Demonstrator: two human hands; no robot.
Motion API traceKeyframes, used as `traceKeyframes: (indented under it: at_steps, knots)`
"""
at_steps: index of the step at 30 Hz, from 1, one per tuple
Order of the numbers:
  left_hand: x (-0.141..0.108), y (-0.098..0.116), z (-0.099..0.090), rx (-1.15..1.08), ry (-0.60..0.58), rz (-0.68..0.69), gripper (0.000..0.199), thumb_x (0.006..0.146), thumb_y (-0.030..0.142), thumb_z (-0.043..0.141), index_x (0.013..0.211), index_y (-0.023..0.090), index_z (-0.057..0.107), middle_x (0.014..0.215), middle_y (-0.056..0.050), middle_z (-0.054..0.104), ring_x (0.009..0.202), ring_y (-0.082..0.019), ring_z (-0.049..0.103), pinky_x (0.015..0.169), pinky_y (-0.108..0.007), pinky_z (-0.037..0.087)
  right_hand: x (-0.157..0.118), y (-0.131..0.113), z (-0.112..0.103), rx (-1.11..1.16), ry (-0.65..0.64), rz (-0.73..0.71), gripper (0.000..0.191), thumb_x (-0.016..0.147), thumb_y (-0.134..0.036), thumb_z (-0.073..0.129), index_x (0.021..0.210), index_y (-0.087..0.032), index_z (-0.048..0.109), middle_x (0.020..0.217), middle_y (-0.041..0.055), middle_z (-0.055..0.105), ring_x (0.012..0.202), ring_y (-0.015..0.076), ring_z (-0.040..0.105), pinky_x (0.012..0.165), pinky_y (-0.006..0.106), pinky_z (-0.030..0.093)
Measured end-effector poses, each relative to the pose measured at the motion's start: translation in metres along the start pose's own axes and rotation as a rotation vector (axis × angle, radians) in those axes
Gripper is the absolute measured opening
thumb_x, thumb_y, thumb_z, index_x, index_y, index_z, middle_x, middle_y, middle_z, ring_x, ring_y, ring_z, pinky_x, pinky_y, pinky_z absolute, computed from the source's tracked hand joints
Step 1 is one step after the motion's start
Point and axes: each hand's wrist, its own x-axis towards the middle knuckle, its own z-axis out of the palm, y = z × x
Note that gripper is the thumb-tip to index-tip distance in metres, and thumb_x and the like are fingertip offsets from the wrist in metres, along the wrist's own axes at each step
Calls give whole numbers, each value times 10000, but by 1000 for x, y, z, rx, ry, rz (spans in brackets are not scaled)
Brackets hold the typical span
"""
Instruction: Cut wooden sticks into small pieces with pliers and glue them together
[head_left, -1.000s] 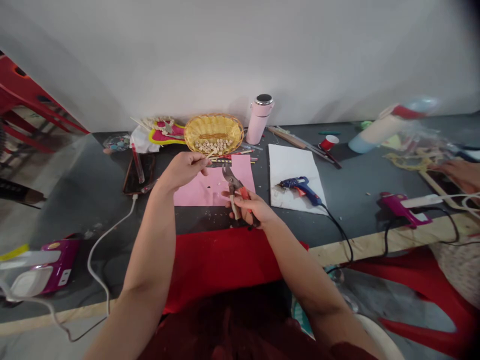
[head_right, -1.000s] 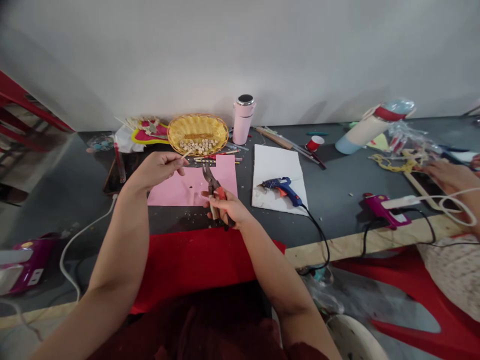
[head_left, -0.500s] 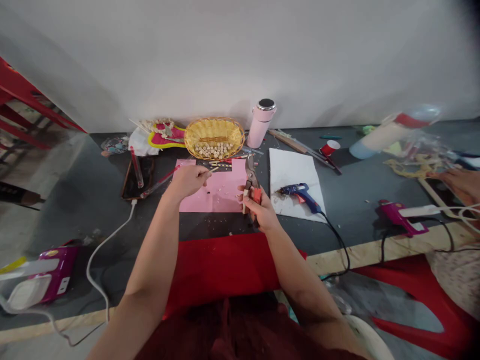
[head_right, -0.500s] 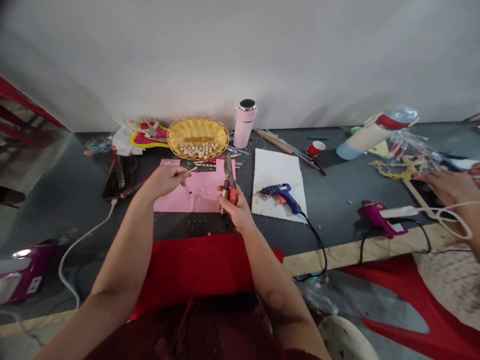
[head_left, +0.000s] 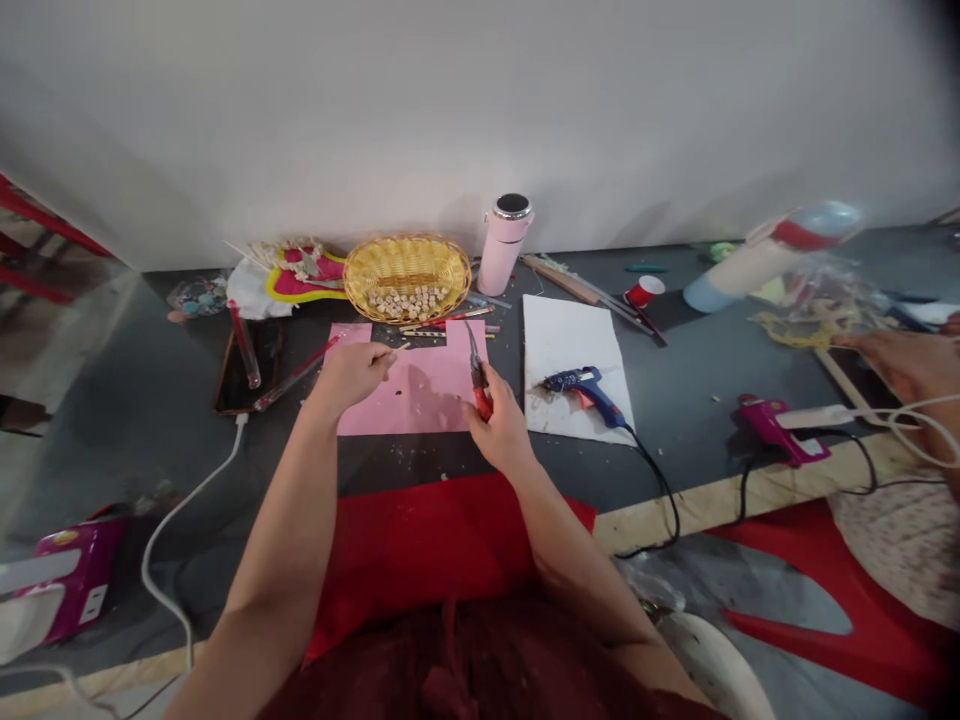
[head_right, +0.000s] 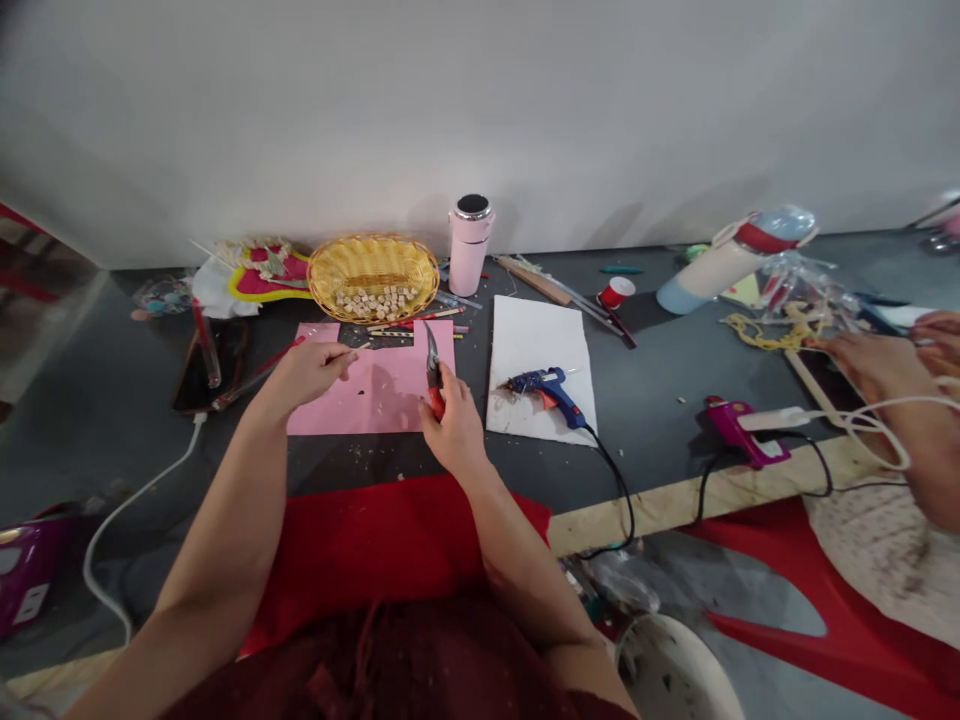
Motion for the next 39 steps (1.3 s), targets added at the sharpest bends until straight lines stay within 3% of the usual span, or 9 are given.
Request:
traceKeyframes:
  at_steps: [4, 10, 19, 27, 29, 33, 39]
  knots:
    - [-1, 5, 0, 30, 3, 2, 319, 871, 366, 429, 685, 196, 624, 695, -22, 683, 582, -144, 542, 565, -269, 317, 2, 5, -3, -357, -50, 8, 576, 839, -236, 526, 1387, -125, 387, 1261, 174, 525, 1118, 306, 476, 958, 468, 414]
    - [-7, 16, -8, 44, 46, 42, 311, 876, 370, 423, 710, 208, 631, 728, -13, 696, 616, -144, 568, 573, -263, 326, 0, 6, 1, -537, -98, -11, 546, 882, -302, 505, 1385, -117, 400, 1279, 170, 529, 1074, 309, 462, 905, 441, 419]
    - [-20, 32, 3, 59, 124, 61, 289, 878, 367, 415, 801, 217, 650, 737, -14, 694, 668, -161, 587, 589, -261, 346, 1, 2, -1, -575, -104, -11, 468, 866, -302, 521, 1295, -116, 502, 1255, 168, 548, 1098, 313, 428, 903, 434, 398]
    - [-58, 25, 30, 183, 216, -16, 287, 893, 310, 398, 896, 219, 671, 811, -58, 688, 723, -198, 608, 608, -275, 369, -6, -11, -3, -543, -31, -98, 366, 899, -251, 456, 1251, -217, 551, 1280, 113, 534, 1118, 308, 410, 863, 436, 405]
    - [-64, 22, 40, 179, 313, -43, 306, 897, 302, 401, 1026, 219, 667, 920, -80, 693, 823, -209, 621, 676, -284, 409, -5, -16, -3, -537, -62, -144, 359, 902, -216, 441, 1239, -214, 564, 1245, 109, 554, 1108, 295, 417, 879, 426, 401]
    - [-64, 13, 55, 167, 399, -7, 350, 912, 305, 379, 1108, 207, 652, 979, -95, 691, 923, -232, 610, 790, -316, 438, 8, -26, 4, -580, -193, -227, 376, 873, -120, 434, 1214, -174, 582, 1181, 119, 584, 1080, 281, 448, 905, 398, 398]
    - [-62, -1, 56, 150, 463, 21, 367, 929, 329, 354, 1115, 215, 650, 1018, -102, 688, 947, -245, 602, 858, -339, 430, 33, -31, 28, -637, -306, -247, 330, 891, -77, 382, 1098, -122, 635, 1027, 151, 634, 1010, 258, 536, 889, 375, 407]
